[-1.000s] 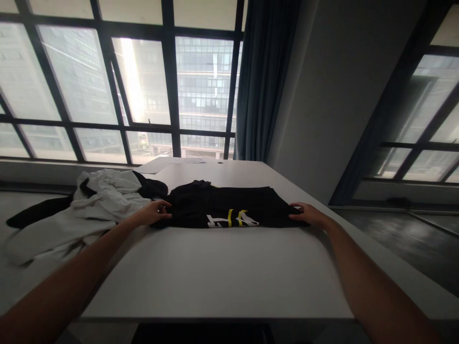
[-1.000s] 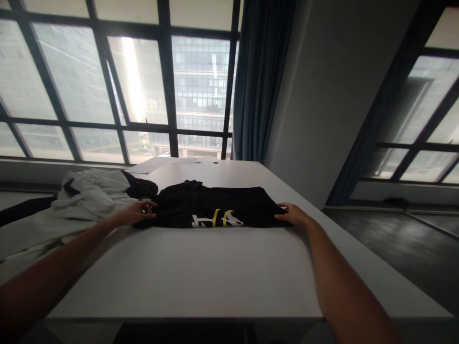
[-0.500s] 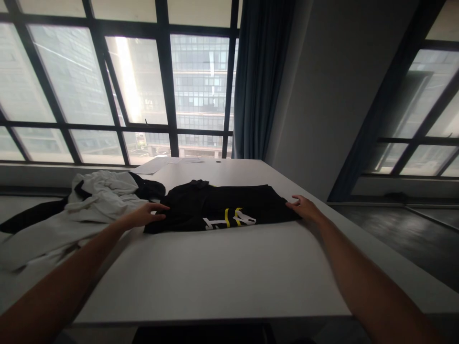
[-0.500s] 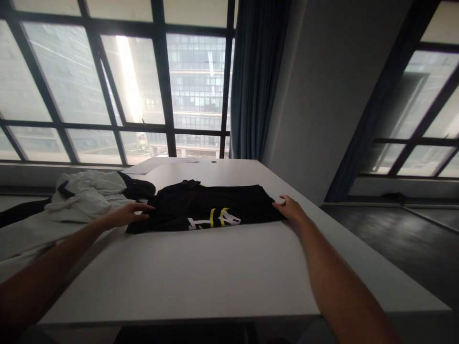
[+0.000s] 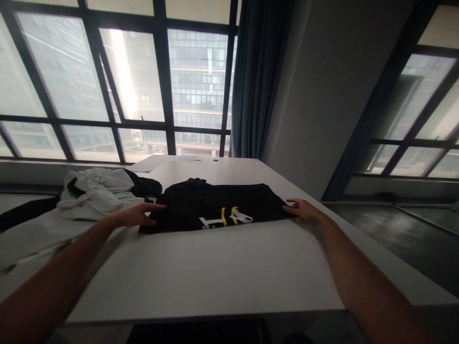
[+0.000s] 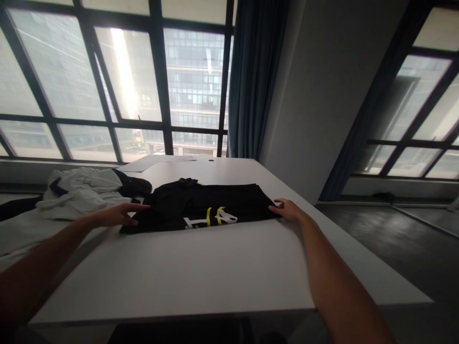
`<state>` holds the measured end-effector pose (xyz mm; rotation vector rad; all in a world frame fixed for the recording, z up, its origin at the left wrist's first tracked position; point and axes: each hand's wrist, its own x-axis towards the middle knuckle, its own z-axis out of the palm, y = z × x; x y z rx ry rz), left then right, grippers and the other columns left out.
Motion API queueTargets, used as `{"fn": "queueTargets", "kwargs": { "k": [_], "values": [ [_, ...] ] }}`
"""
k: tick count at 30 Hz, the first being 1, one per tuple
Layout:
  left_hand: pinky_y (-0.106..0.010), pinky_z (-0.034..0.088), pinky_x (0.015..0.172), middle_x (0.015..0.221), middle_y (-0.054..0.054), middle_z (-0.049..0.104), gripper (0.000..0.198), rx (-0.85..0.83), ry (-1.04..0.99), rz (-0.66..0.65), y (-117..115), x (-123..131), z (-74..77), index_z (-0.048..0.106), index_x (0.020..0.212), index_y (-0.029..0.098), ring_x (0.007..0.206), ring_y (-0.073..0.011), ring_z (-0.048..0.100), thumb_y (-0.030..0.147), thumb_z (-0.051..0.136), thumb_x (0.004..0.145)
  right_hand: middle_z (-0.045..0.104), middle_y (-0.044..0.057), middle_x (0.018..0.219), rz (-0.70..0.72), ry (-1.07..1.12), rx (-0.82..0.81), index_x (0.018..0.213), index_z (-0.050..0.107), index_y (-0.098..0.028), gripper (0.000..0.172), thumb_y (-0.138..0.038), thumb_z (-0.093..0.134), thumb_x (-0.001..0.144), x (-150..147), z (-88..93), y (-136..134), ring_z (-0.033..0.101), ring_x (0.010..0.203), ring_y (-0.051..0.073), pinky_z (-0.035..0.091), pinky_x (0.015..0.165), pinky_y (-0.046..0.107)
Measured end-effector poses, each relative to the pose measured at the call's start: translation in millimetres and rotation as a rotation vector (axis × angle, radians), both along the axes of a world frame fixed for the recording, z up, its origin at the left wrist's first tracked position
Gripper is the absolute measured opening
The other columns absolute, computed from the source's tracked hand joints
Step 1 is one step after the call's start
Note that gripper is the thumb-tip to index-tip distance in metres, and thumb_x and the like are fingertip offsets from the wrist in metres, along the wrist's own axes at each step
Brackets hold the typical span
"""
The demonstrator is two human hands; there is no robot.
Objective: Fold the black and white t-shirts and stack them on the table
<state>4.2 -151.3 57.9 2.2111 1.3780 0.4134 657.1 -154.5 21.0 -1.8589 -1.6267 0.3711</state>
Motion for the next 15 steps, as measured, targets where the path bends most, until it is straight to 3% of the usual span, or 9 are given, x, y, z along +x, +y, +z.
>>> {"fn": "queueTargets", "kwargs": {
  "k": [4,8,11,15],
  "values": [
    [-0.023,0.048,0.062,0.093,-0.001,0.071,0.063,-0.025,0.06,-0.098,-4,-3,0.6,0.065,0.13,0.031,0.07,-0.0165,0.061,0.044,0.07,0.068,0.066,0.003,0.076,0.076,0.035,-0.069,0.12,0.066,-0.015,0.054,-0.018,0.074,0.067,9,-0.9,-4,0.064,0.069,0.018,0.049,0.064,0.027],
    [-0.022,0.037,0.052,0.057,0.006,0.045,0.058,0.014,0.048,-0.154,7,-10,-7.0,0.066,0.128,0.022,0.052,-0.0107,0.039,0.046,0.064,0.076,0.064,0.002,0.072,0.021,-0.114,-0.008,0.114,0.069,-0.014,0.046,-0.01,0.064,0.068,14,3.9,-3,0.061,0.067,0.016,0.046,0.065,0.026],
    [-0.022,0.032,0.05,0.054,0.008,0.032,0.057,0.053,0.018,-0.165,13,-16,-10.9,0.066,0.126,0.018,0.051,-0.0093,0.031,0.048,0.062,0.078,0.067,0.003,0.076,-0.019,-0.213,0.028,0.111,0.069,-0.015,0.045,-0.007,0.06,0.067,12,7.9,-3,0.062,0.071,0.017,0.046,0.068,0.025],
    [-0.021,0.032,0.049,0.055,0.008,0.036,0.055,0.022,-0.029,-0.196,11,-19,-7.8,0.068,0.122,0.02,0.051,-0.0085,0.032,0.05,0.066,0.076,0.07,0.005,0.08,-0.006,-0.189,0.005,0.113,0.068,-0.016,0.042,-0.015,0.065,0.071,10,8.1,-6,0.065,0.073,0.018,0.048,0.068,0.025]
  ]
}}
